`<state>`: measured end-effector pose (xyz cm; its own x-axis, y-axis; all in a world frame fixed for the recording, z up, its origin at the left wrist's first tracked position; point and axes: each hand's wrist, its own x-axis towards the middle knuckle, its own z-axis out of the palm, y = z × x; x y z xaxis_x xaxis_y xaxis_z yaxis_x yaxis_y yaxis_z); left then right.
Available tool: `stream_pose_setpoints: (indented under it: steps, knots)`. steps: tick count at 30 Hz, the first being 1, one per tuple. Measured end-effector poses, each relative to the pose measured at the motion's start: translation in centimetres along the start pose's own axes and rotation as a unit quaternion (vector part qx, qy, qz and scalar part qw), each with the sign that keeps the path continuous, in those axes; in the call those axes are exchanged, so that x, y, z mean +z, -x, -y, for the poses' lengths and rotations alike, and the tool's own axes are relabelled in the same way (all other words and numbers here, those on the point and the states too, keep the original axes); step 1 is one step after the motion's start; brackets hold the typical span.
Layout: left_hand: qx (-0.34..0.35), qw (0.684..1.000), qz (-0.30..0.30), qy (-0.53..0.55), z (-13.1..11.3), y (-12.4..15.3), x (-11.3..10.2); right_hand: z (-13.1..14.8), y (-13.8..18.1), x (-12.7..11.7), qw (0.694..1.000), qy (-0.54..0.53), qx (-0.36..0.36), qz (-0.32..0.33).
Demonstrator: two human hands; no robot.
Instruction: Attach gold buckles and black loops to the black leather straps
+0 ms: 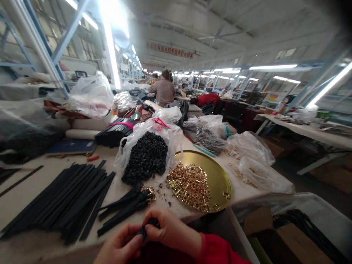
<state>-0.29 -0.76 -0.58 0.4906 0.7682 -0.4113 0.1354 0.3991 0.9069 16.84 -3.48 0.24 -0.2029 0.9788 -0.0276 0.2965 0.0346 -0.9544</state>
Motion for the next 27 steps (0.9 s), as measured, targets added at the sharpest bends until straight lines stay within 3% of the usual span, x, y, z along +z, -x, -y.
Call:
stream_pose_setpoints:
  steps: [6, 13, 20, 27]
  knots:
    - [-0.038, 0.999, 0.010, 0.008, -0.5, 1.9, 1.3, -0.3, 0.8, -0.4, 0.985, 0.134, -0.070, 0.081]
    - [-0.039, 0.995, 0.060, 0.067, 0.7, 1.9, 0.4, -1.6, 0.8, 0.0, 0.993, 0.090, -0.016, 0.077]
    - [-0.070, 0.994, 0.066, 0.044, 1.0, 1.8, 0.1, -1.3, 0.7, -0.5, 0.973, 0.149, -0.110, 0.134]
    - [-0.048, 0.996, 0.069, -0.020, 0.5, 2.0, 0.0, -1.0, 0.7, -0.4, 0.984, 0.088, -0.018, 0.156]
